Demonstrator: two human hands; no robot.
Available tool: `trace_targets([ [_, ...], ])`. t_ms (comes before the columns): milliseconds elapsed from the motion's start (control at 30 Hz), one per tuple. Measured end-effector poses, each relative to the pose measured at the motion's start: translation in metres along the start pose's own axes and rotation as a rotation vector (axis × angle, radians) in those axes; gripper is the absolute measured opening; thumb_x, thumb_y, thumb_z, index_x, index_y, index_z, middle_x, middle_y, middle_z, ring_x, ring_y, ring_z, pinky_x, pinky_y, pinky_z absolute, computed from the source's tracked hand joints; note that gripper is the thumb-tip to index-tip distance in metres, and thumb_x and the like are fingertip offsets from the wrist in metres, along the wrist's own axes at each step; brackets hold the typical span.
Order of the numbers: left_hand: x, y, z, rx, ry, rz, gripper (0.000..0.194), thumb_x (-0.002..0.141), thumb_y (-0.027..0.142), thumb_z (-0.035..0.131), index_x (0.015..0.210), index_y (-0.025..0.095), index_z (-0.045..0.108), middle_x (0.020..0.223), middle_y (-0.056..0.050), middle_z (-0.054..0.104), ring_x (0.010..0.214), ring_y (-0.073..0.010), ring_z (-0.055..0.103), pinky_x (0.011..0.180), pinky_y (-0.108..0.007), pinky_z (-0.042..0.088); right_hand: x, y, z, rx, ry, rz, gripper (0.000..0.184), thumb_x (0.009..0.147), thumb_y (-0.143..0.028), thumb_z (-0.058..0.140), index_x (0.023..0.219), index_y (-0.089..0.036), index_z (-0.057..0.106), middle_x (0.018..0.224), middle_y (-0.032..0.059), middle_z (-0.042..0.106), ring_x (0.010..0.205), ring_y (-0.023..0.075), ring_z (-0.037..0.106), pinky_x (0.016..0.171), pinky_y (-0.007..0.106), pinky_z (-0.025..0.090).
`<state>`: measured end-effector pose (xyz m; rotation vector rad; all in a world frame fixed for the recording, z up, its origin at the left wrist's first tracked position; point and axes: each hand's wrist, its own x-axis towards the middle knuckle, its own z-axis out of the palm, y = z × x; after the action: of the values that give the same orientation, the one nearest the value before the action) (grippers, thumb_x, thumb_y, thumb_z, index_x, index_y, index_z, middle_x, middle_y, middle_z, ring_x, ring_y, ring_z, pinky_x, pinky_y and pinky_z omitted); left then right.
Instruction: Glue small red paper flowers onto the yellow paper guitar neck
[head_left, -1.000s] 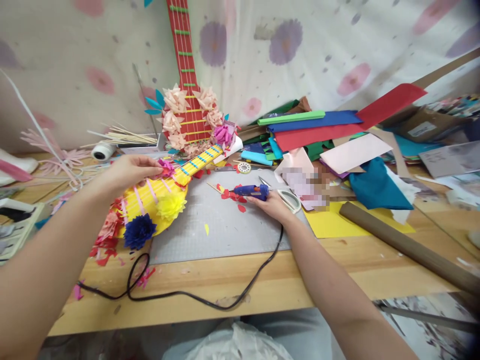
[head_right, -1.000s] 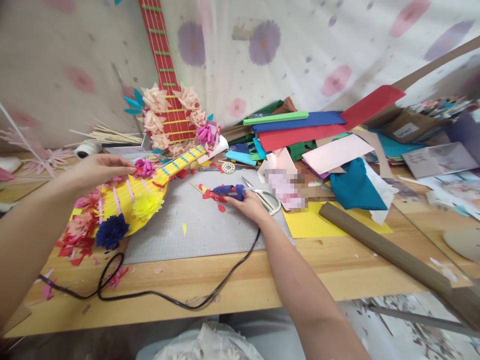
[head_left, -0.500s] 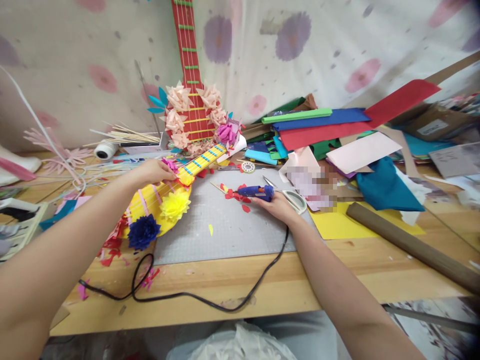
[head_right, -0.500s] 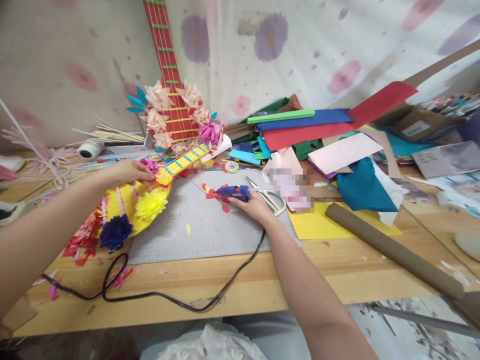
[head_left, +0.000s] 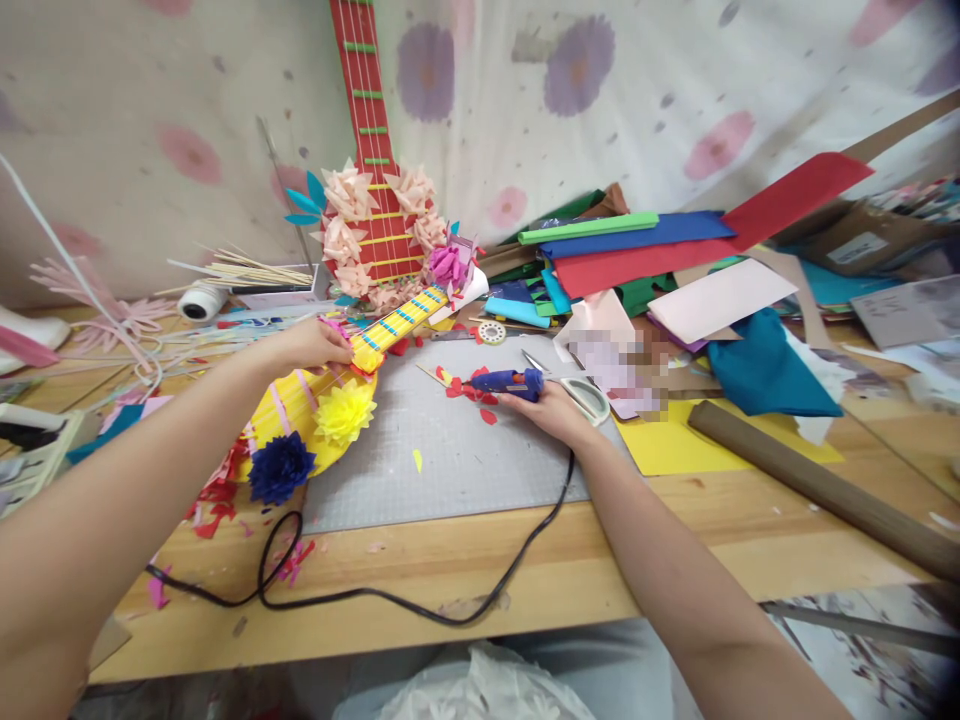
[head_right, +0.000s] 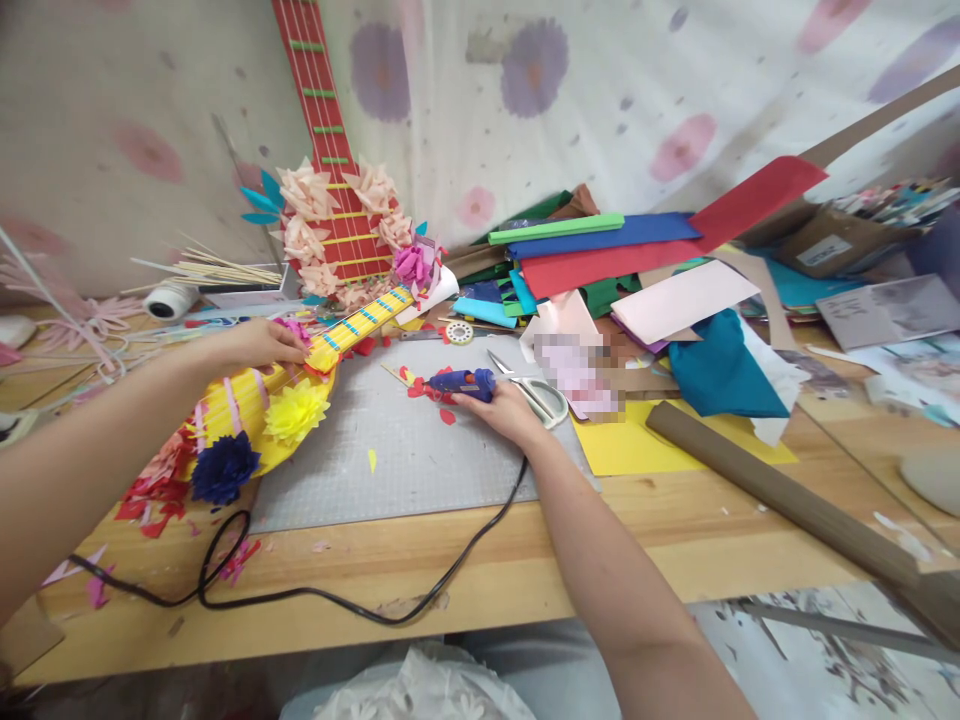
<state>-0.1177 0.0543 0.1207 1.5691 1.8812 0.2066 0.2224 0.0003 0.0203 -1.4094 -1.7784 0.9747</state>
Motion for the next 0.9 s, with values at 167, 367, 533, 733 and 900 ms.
trace_targets([
  [167,-0.008,0.007,0.001,-0.053,-0.027,-0.039,0.021,0.053,0.035,0.069,0.065,0.017,0.067,0.062,-0.003,0.064,0.057,-0.0129,0.054,0.047,-0.021,0.034,0.000,-0.001,0.000,-0.009,0.008,0.010,0.038,0.073,-0.051,0.063,0.101,-0.025,0.068,0.095,0.0028,0.071,0.090,0.0232,0.064,0.080,0.035,0.049],
  [367,-0.012,0.010,0.004,-0.158,-0.058,-0.109,0.031,0.068,0.045,0.062,0.075,0.015,0.064,0.071,-0.005,0.067,0.065,-0.0132,0.058,0.050,-0.021,0.033,0.000,0.001,0.001,-0.026,0.011,0.016,0.038,0.073,-0.053,0.062,0.099,-0.026,0.069,0.093,0.0013,0.071,0.088,0.0226,0.065,0.080,0.035,0.049],
  [533,-0.009,0.009,0.004,-0.185,-0.098,-0.156,0.041,0.069,0.056,0.056,0.075,0.016,0.062,0.079,-0.008,0.070,0.068,-0.0158,0.062,0.052,-0.022,0.036,0.001,0.004,0.000,-0.044,0.008,0.003,0.037,0.074,-0.052,0.061,0.100,-0.027,0.069,0.093,0.0006,0.071,0.089,0.0224,0.064,0.081,0.035,0.048],
  [733,-0.010,0.005,0.003,-0.197,-0.084,-0.150,0.051,0.074,0.062,0.045,0.076,0.014,0.062,0.083,-0.011,0.070,0.071,-0.0179,0.063,0.050,-0.022,0.035,0.002,0.005,0.000,-0.041,0.012,-0.005,0.036,0.074,-0.051,0.061,0.098,-0.027,0.069,0.093,0.0008,0.071,0.089,0.0222,0.064,0.082,0.035,0.048],
  [900,-0.018,0.015,-0.006,-0.104,0.042,-0.109,0.052,0.078,0.059,0.039,0.078,0.014,0.065,0.089,-0.012,0.070,0.075,-0.0186,0.063,0.051,-0.023,0.036,0.003,0.006,0.001,-0.012,0.012,-0.001,0.035,0.073,-0.051,0.061,0.097,-0.026,0.069,0.092,0.0016,0.071,0.089,0.0222,0.065,0.082,0.035,0.049],
])
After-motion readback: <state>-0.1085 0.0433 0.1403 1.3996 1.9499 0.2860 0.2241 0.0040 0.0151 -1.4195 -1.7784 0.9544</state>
